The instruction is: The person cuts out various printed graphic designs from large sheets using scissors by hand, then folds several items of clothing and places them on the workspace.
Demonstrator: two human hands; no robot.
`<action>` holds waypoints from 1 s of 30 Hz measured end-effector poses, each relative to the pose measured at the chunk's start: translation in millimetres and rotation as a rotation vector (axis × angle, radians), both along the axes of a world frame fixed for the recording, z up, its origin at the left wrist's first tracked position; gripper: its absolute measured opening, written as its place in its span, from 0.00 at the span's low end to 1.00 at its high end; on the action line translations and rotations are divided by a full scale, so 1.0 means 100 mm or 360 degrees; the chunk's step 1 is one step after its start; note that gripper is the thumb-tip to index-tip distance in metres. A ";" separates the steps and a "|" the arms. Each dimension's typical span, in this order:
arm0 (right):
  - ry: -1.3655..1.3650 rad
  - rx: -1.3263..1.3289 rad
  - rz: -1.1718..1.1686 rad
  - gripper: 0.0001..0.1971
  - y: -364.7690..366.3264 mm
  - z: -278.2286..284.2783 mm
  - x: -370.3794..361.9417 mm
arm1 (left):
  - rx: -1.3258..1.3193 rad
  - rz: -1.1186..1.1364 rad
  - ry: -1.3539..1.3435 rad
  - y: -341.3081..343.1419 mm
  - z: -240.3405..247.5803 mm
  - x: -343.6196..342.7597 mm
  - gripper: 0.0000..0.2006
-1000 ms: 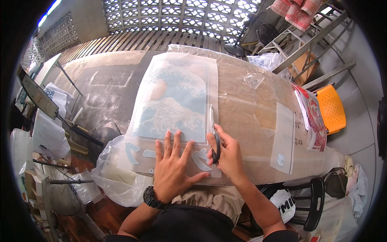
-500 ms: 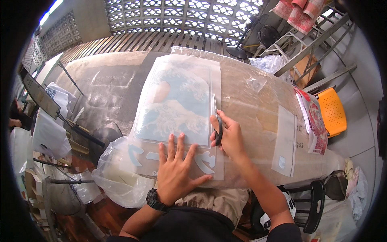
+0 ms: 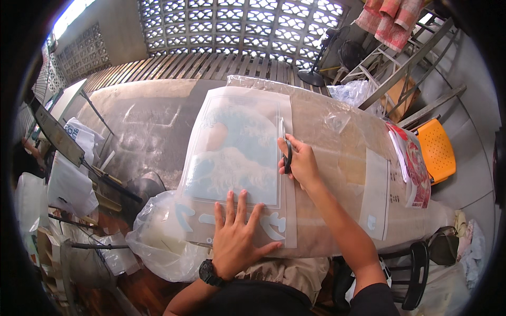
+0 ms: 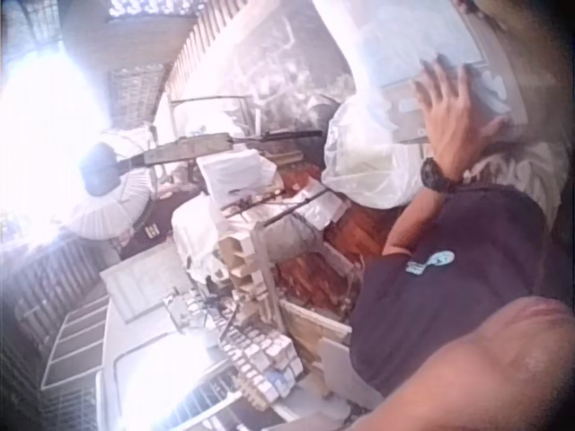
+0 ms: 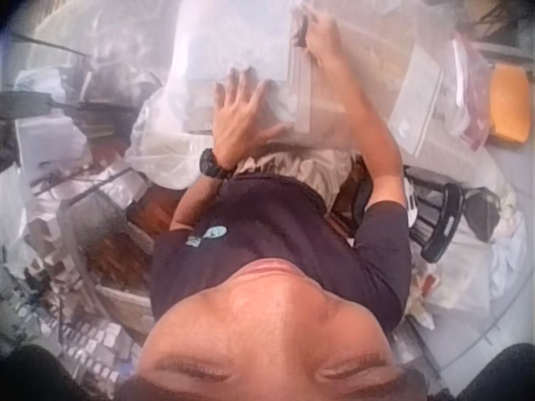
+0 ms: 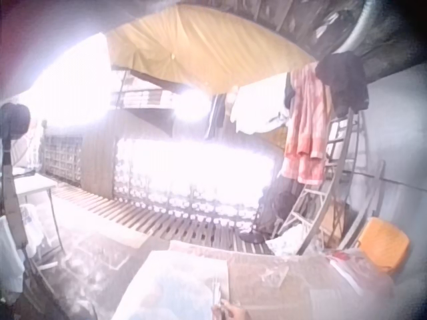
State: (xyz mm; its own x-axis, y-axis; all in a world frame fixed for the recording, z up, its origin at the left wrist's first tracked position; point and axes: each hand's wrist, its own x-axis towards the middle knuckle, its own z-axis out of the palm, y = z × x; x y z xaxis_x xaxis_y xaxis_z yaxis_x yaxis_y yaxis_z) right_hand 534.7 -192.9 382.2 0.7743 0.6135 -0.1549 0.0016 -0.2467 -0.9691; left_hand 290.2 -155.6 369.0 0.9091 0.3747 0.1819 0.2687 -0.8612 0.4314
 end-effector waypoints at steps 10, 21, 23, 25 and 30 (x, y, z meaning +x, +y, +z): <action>-0.0103 -0.0003 -0.0017 0.40 0.37 -0.05 0.46 | -0.0018 -0.0002 0.0025 0.00 0.03 0.00 0.44; -0.0017 0.0016 0.0041 0.23 0.83 0.17 1.13 | 0.0015 0.0009 0.0056 0.00 -0.03 0.01 0.47; -0.0042 0.0011 0.0049 0.24 0.77 0.13 1.21 | -0.0025 -0.0034 0.0052 -0.01 -0.02 0.03 0.46; -0.0075 0.0011 0.0037 0.25 0.77 0.06 1.12 | -0.0027 -0.0048 0.0064 0.00 0.00 -0.02 0.46; -0.0112 0.0025 -0.0040 0.34 0.58 -0.02 0.69 | -0.0052 -0.0060 0.0095 -0.14 0.02 -0.27 0.44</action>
State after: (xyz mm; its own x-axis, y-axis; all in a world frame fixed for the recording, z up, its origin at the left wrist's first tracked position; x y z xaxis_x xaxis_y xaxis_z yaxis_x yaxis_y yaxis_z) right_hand 604.2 -134.5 380.1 0.7980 0.5958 -0.0901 0.0636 -0.2320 -0.9706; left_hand 262.8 -169.3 370.6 0.9316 0.3449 0.1149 0.2625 -0.8568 0.4438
